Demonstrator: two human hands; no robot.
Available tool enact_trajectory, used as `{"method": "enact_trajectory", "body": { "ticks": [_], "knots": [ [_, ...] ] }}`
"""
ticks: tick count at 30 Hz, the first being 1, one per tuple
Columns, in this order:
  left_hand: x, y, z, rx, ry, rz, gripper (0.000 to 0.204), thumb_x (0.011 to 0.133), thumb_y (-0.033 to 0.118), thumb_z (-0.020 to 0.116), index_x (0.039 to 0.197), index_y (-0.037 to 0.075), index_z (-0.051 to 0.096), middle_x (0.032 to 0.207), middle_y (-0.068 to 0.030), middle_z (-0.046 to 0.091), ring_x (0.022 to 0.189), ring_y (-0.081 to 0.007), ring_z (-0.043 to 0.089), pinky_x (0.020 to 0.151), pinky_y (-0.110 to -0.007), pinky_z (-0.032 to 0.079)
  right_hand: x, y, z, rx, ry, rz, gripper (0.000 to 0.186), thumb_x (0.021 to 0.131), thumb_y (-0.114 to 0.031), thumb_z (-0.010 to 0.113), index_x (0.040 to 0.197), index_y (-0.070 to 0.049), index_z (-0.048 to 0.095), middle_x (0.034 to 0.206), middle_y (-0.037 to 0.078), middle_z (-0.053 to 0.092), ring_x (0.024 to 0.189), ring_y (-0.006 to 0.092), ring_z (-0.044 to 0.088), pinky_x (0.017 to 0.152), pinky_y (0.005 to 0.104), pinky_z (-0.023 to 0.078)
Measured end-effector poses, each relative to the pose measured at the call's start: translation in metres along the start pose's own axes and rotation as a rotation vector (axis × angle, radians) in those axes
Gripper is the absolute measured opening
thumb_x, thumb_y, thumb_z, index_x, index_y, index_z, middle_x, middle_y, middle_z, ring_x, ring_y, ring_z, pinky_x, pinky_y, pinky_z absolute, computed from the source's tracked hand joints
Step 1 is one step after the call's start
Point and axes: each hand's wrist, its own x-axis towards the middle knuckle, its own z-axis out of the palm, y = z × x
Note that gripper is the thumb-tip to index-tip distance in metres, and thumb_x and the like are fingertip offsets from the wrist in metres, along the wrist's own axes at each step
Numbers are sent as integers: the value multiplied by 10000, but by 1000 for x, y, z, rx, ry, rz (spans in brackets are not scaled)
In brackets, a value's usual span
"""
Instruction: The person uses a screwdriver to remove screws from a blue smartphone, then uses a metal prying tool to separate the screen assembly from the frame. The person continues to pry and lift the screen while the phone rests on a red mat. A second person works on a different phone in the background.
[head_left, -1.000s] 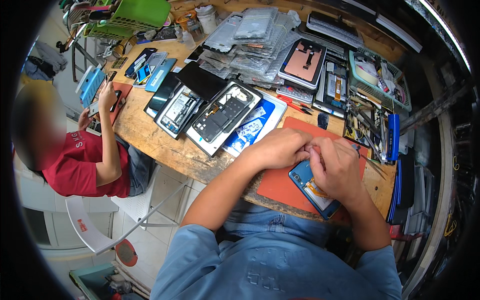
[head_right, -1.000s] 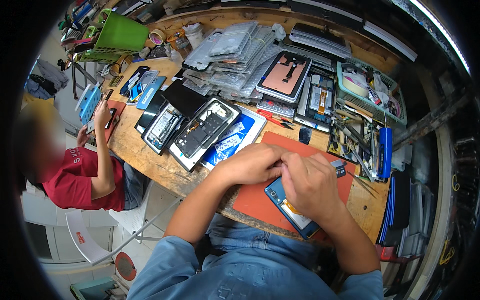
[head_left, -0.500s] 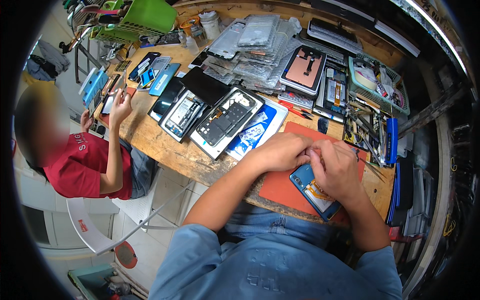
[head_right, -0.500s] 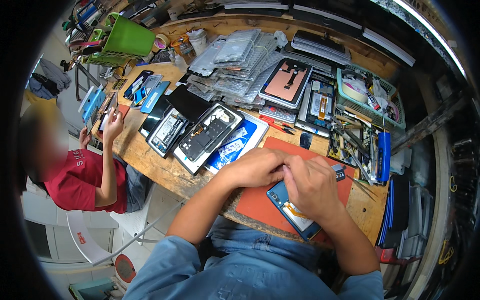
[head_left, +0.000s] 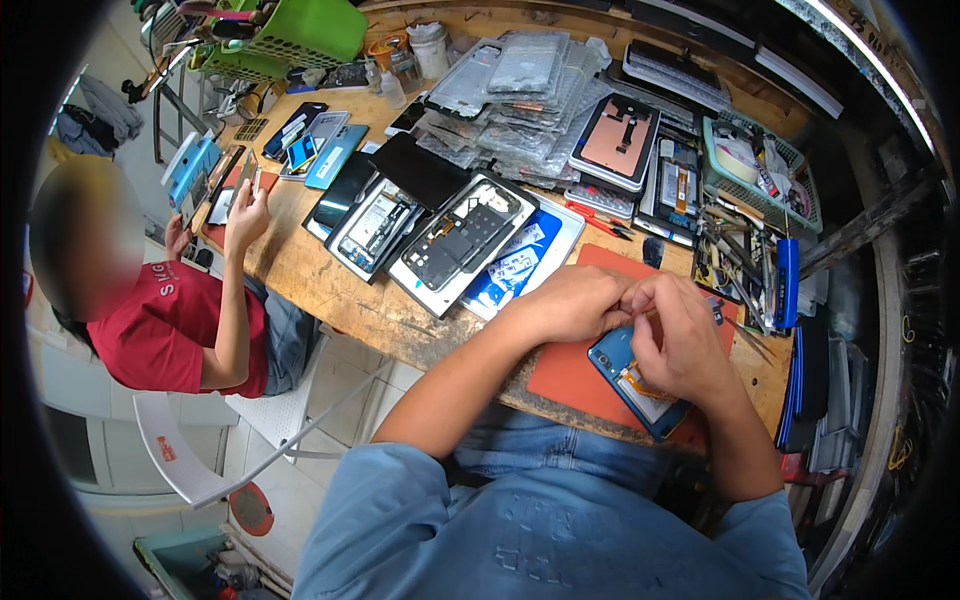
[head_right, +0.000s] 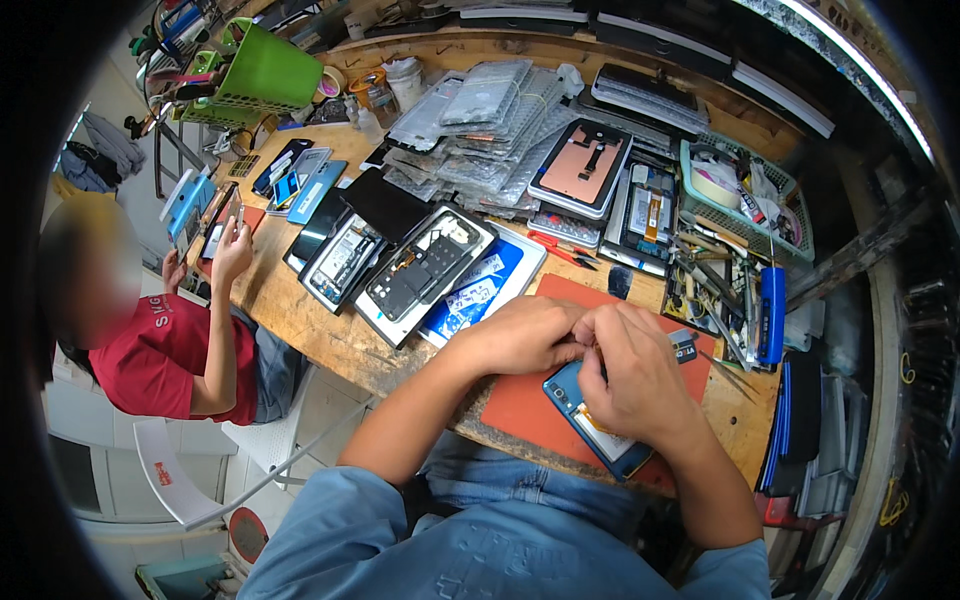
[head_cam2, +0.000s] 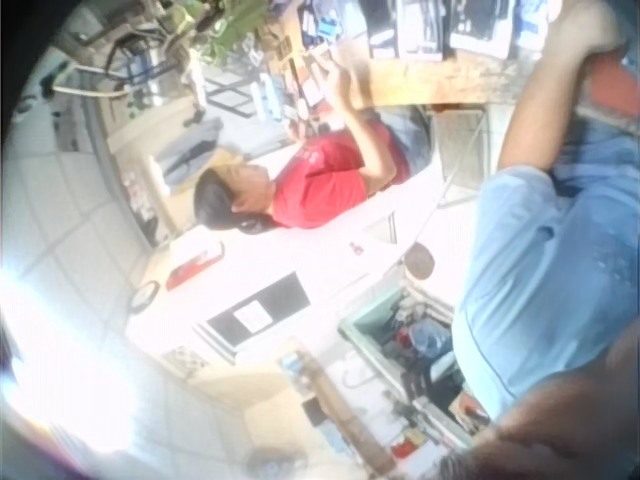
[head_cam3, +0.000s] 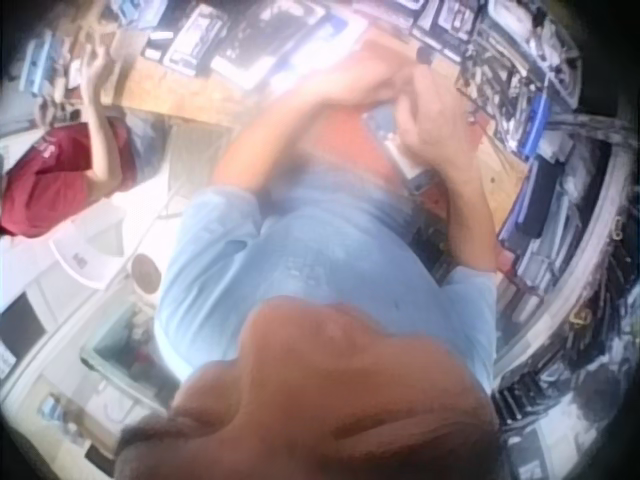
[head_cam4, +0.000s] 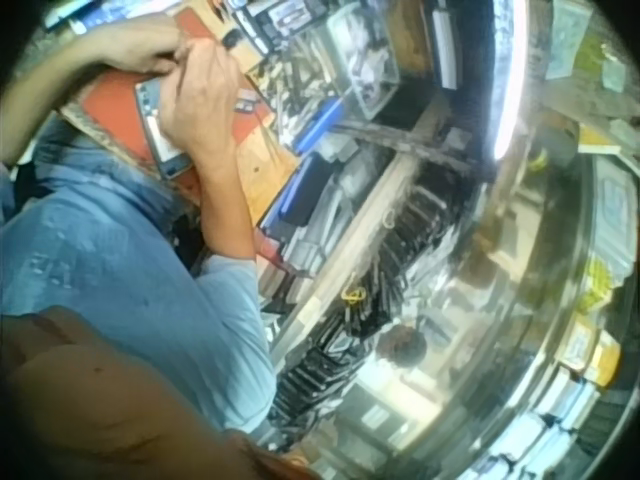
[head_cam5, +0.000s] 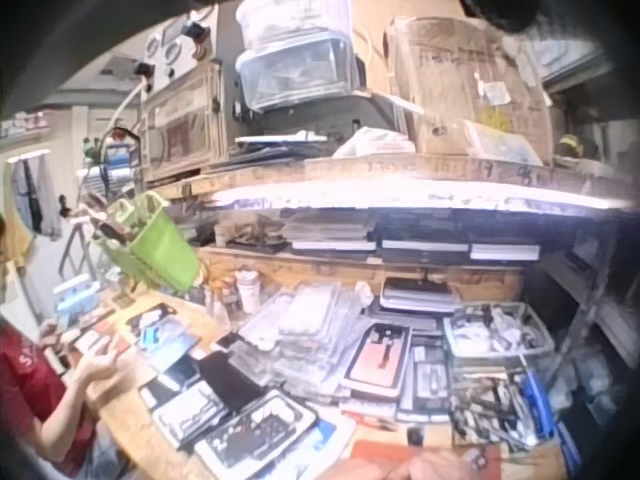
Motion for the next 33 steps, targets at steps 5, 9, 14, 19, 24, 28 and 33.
{"method": "enact_trajectory", "body": {
  "ticks": [5,9,14,19,24,28,33],
  "knots": [
    [2,0,-3,-32,-23,-12,218,936,208,757,1077,58,686,1032,-175,740,1032,-428,695,862,-520,533,-1,0,-3,-53,8,-30,196,808,30,680,942,-41,556,854,137,619,813,358,609,774,444,463],
    [0,-2,0,-33,-20,-5,214,940,194,758,1085,57,681,1033,-173,731,1019,-426,692,854,-514,533,3,-2,-7,-48,-8,-48,202,804,35,677,938,-43,548,841,130,621,802,361,618,767,452,466],
    [-5,2,-14,-134,-120,-17,212,931,165,764,1080,49,669,1014,-158,717,979,-399,693,828,-493,530,2,1,-9,-65,-9,12,180,829,50,642,946,-36,535,825,133,635,772,369,653,738,460,494],
    [-7,5,-12,-103,-85,25,125,943,156,711,995,43,701,989,-165,739,973,-396,713,821,-504,543,-1,4,-15,96,-94,169,196,848,72,597,999,-10,502,854,168,663,752,379,691,689,457,536],
    [-12,23,-8,118,9,78,139,955,148,653,981,17,694,981,-183,745,959,-402,730,829,-508,581,-11,10,-18,255,75,272,186,900,102,574,982,-12,452,859,163,676,681,223,681,578,349,515],
    [-12,22,2,212,0,56,197,962,180,682,1019,-5,648,1007,-200,706,971,-420,707,847,-508,567,-20,25,-10,182,164,308,204,922,83,616,947,-26,445,816,138,670,643,186,655,545,332,495],
    [-12,22,4,176,-1,53,190,967,170,664,1006,-12,627,1003,-215,702,976,-442,697,852,-524,558,-22,32,1,77,152,263,204,909,64,654,939,-27,473,783,166,663,649,344,693,573,429,523]
  ]
}}
